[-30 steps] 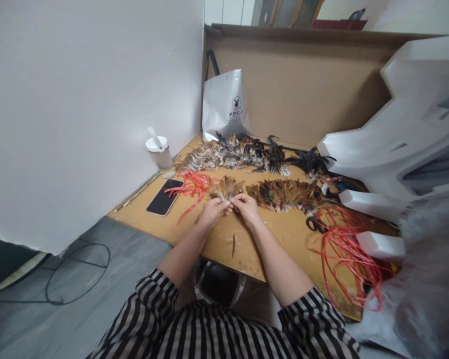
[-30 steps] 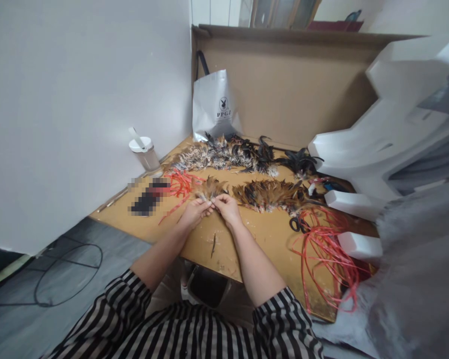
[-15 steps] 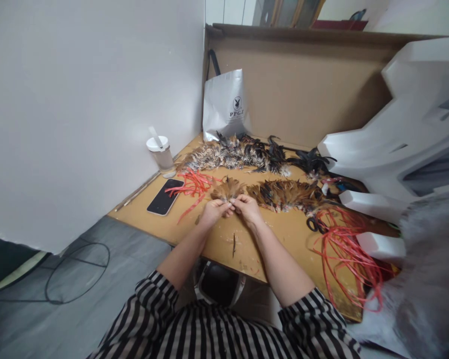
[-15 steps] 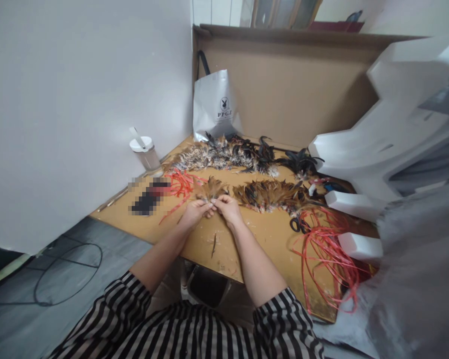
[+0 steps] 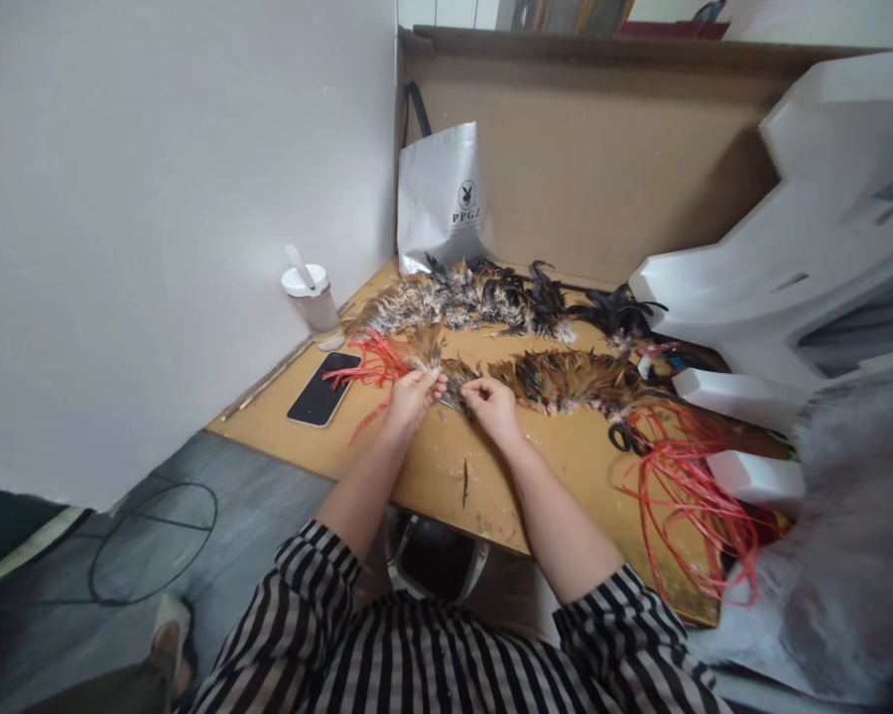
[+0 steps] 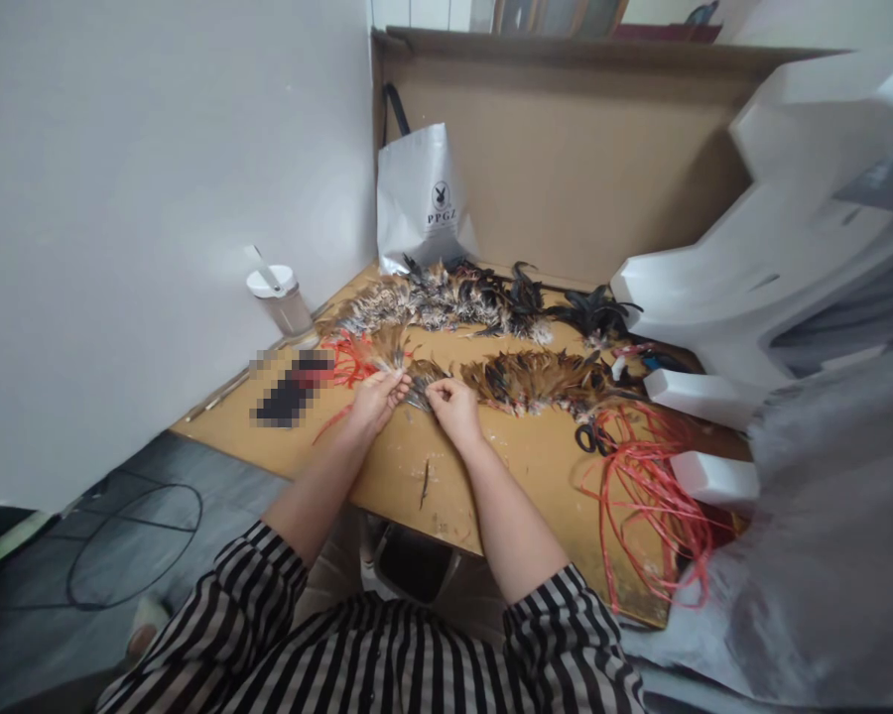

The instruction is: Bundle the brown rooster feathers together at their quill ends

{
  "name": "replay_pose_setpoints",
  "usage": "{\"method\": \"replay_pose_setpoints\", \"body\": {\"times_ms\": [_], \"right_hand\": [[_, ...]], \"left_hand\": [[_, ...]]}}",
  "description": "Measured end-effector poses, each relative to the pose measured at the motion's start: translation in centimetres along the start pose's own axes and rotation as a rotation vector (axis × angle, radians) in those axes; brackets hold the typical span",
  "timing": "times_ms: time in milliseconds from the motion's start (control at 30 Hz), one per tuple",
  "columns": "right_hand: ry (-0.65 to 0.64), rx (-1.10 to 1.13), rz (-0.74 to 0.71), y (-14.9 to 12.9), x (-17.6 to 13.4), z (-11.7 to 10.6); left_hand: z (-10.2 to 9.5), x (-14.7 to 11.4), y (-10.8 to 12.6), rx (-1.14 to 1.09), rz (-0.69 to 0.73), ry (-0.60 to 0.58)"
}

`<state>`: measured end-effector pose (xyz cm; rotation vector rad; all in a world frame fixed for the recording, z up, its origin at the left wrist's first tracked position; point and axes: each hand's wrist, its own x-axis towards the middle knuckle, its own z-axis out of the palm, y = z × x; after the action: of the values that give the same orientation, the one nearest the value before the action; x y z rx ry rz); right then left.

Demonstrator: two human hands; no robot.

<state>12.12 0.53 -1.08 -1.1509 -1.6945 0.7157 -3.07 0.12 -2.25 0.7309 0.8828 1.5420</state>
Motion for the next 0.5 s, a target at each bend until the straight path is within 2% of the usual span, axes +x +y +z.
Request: {"method": "replay_pose_setpoints", "body": {"times_ms": [100, 300, 400, 500], "right_hand": [[-0.088, -0.227, -0.089, -0.2, -0.4, 0.1], [-0.164, -0.533, -0.075, -0.8, -0.8, 1.0], [-0.166, -0.567, -0.062, -0.7, -0.8, 1.4], [-0.121, -0.428, -0.025, -0.3, -0.6, 1.3]], "left_hand": [[-0.3, 0.0, -0.3, -0.027, -0.016, -0.013], [-0.7, 0.1, -0.2, -0.056, -0.019, -0.004], [-0.6, 0.0, -0.1, -0.036, -0.038, -0.017], [-0.6, -0.2, -0.1, -0.054, -0.038, -0.024]]}}
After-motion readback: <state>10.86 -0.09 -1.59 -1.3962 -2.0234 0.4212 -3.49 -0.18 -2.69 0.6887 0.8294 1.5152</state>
